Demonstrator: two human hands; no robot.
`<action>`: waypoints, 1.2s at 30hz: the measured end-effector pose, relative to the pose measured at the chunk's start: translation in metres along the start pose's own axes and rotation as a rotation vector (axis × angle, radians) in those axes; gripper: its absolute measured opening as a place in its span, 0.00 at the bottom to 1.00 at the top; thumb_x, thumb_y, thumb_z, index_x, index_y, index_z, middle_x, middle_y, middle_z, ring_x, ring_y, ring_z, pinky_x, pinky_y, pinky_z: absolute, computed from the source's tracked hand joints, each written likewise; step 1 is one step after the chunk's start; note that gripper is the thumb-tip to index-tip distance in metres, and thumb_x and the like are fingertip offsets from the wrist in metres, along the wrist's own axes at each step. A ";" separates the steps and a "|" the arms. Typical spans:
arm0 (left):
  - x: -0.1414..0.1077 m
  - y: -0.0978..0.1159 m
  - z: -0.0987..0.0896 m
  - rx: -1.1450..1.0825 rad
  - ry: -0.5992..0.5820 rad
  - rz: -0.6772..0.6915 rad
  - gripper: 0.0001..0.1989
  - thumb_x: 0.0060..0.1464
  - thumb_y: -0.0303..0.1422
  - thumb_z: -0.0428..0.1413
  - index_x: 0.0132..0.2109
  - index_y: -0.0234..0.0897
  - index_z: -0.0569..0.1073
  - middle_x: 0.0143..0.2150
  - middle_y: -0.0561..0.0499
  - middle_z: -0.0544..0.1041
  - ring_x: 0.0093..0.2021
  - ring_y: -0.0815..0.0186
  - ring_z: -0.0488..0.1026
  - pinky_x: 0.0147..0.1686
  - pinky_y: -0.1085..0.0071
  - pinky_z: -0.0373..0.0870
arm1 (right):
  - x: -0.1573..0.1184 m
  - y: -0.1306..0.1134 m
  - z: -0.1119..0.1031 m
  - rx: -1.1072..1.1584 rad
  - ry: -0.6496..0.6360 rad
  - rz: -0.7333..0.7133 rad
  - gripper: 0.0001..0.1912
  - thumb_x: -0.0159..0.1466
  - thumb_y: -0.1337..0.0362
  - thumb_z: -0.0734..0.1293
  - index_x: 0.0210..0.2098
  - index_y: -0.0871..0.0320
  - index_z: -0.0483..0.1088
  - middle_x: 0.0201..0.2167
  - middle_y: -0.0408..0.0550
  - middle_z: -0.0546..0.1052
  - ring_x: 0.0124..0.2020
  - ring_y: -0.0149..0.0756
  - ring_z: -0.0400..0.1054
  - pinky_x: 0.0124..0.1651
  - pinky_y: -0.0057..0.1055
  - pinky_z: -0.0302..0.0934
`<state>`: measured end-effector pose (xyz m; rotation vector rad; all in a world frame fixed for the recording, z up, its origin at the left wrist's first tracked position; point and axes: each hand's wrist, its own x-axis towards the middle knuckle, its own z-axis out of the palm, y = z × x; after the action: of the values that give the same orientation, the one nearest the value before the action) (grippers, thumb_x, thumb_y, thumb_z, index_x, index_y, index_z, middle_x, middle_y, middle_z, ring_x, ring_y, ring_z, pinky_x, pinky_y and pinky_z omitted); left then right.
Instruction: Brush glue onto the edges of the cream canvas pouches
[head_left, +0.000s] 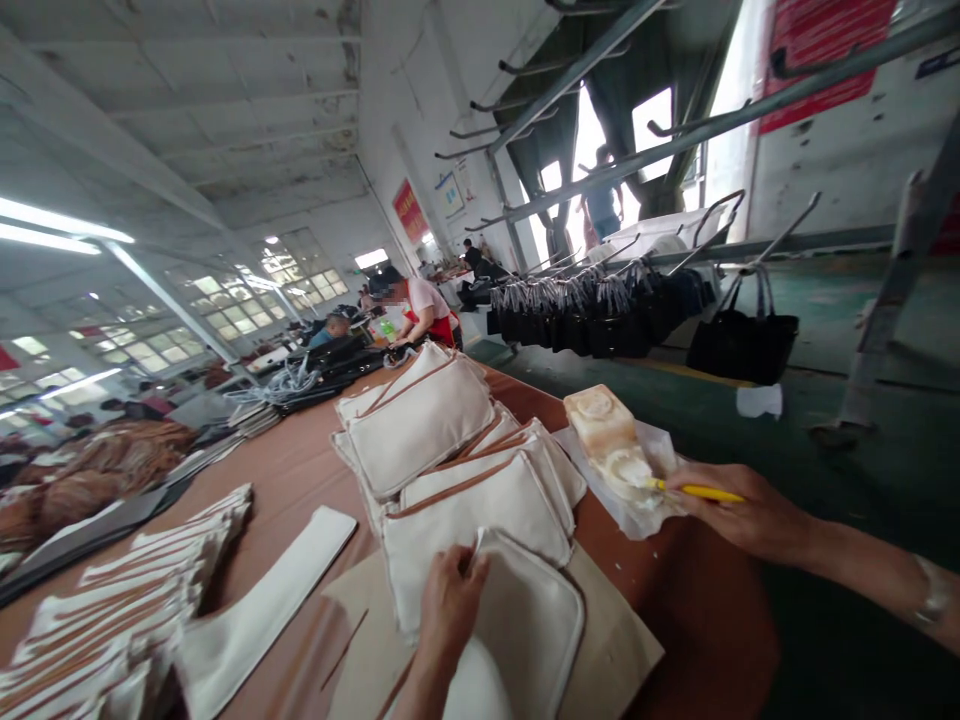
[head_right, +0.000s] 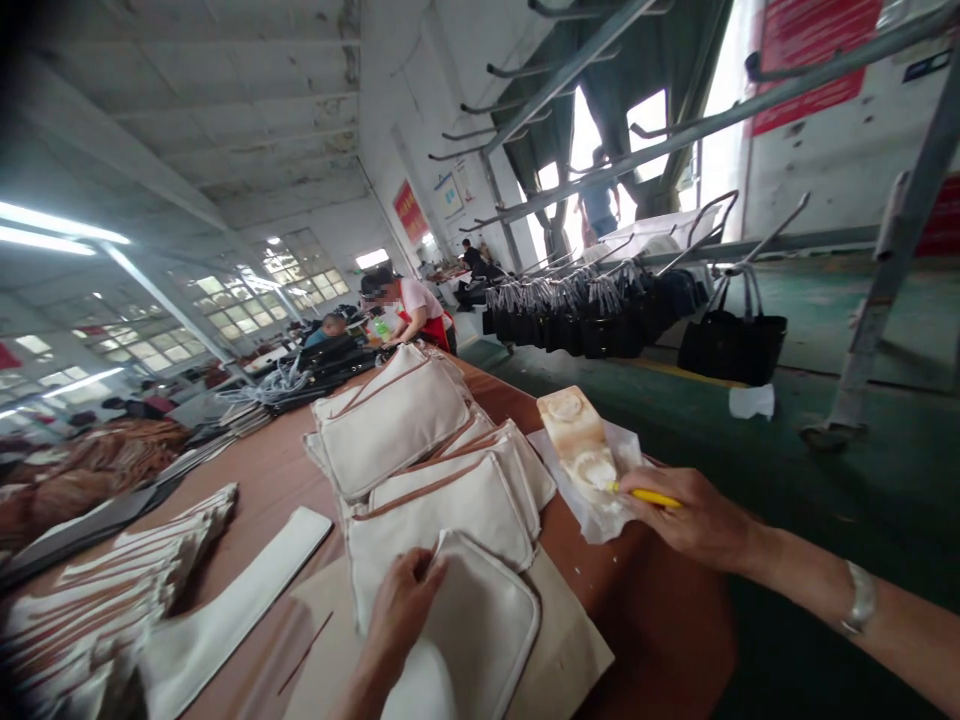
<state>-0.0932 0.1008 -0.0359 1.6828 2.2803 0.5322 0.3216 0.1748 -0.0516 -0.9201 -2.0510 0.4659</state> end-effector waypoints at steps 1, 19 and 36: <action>-0.001 0.000 -0.001 -0.025 0.013 0.002 0.19 0.56 0.47 0.50 0.37 0.35 0.75 0.37 0.44 0.76 0.37 0.59 0.74 0.37 0.68 0.65 | 0.000 0.001 0.000 0.020 0.012 0.052 0.10 0.68 0.58 0.63 0.43 0.54 0.74 0.38 0.48 0.78 0.38 0.40 0.73 0.40 0.31 0.66; -0.099 0.046 -0.001 -0.286 0.425 0.541 0.05 0.59 0.35 0.58 0.36 0.40 0.73 0.30 0.53 0.75 0.31 0.68 0.73 0.34 0.73 0.71 | 0.035 -0.147 0.024 0.995 0.002 0.362 0.15 0.68 0.52 0.65 0.35 0.58 0.65 0.13 0.34 0.59 0.13 0.25 0.47 0.17 0.23 0.40; -0.112 0.063 -0.003 -0.261 0.440 0.715 0.04 0.59 0.27 0.56 0.37 0.41 0.70 0.29 0.54 0.74 0.29 0.69 0.73 0.32 0.74 0.69 | 0.045 -0.171 0.019 0.716 -0.053 0.202 0.15 0.67 0.53 0.65 0.32 0.59 0.67 0.19 0.38 0.60 0.20 0.28 0.53 0.21 0.24 0.48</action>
<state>-0.0069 0.0100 -0.0071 2.3867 1.6573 1.3950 0.2119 0.0948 0.0642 -0.6676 -1.6379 1.2429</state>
